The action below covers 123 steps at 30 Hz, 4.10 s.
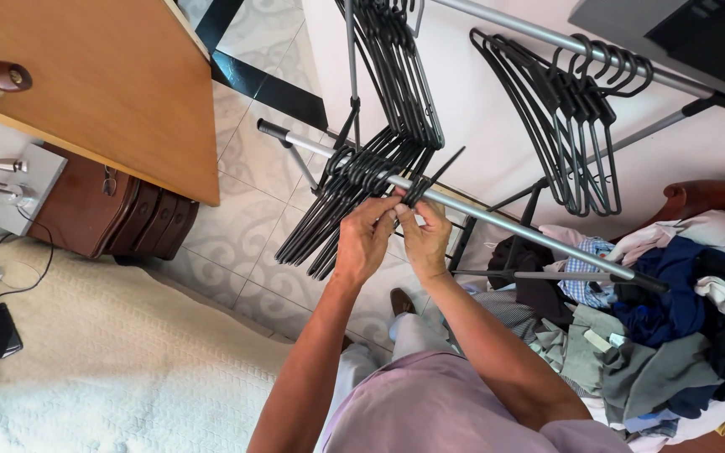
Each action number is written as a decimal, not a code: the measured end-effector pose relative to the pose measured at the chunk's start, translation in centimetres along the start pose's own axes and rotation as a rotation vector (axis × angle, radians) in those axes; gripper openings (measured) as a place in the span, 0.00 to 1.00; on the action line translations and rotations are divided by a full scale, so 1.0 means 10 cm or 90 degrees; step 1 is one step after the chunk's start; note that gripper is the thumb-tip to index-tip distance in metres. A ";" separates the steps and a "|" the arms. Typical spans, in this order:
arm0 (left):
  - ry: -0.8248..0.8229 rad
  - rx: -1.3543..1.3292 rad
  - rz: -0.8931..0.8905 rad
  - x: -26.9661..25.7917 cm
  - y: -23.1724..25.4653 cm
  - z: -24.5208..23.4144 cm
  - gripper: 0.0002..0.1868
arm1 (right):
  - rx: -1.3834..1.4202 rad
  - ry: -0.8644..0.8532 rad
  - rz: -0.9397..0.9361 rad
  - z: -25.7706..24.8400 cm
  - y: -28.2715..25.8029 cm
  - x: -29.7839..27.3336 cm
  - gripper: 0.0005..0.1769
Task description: The person removes black plastic hangers from a metal drying rack and places them in a pile on a nearby bed. They repeat this process several times, gathering hangers from the rack and stacking them on the bed.
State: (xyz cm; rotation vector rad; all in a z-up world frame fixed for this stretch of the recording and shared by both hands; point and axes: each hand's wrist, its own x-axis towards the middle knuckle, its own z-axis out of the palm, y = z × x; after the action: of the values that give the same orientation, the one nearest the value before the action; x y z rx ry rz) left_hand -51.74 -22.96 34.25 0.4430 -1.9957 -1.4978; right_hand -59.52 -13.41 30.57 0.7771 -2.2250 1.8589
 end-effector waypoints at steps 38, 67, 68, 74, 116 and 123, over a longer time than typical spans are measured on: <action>0.041 0.062 0.055 -0.05 0.00 0.43 0.09 | 0.058 0.013 0.024 -0.46 0.40 -0.18 0.07; 0.117 0.263 0.058 -0.59 -0.09 -0.24 0.05 | 0.179 0.006 0.065 -1.15 0.26 -0.25 0.09; 0.120 0.254 0.050 -0.63 -0.07 -0.24 0.05 | 0.174 0.003 0.059 -1.20 0.27 -0.23 0.08; 0.128 0.242 0.051 -0.78 -0.04 -0.23 0.06 | 0.185 0.008 0.061 -1.38 0.21 -0.20 0.07; 0.042 0.131 -0.022 -0.54 0.05 0.09 0.06 | 0.168 0.068 0.083 -1.28 0.17 -0.37 0.09; 0.046 0.149 0.009 -0.68 0.02 -0.04 0.04 | 0.162 0.078 0.088 -1.43 0.15 -0.40 0.09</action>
State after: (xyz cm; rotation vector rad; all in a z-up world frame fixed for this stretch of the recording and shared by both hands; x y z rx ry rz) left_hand -46.22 -19.19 32.72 0.5706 -2.1209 -1.2261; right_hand -59.91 1.54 30.88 0.5382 -2.0405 2.2207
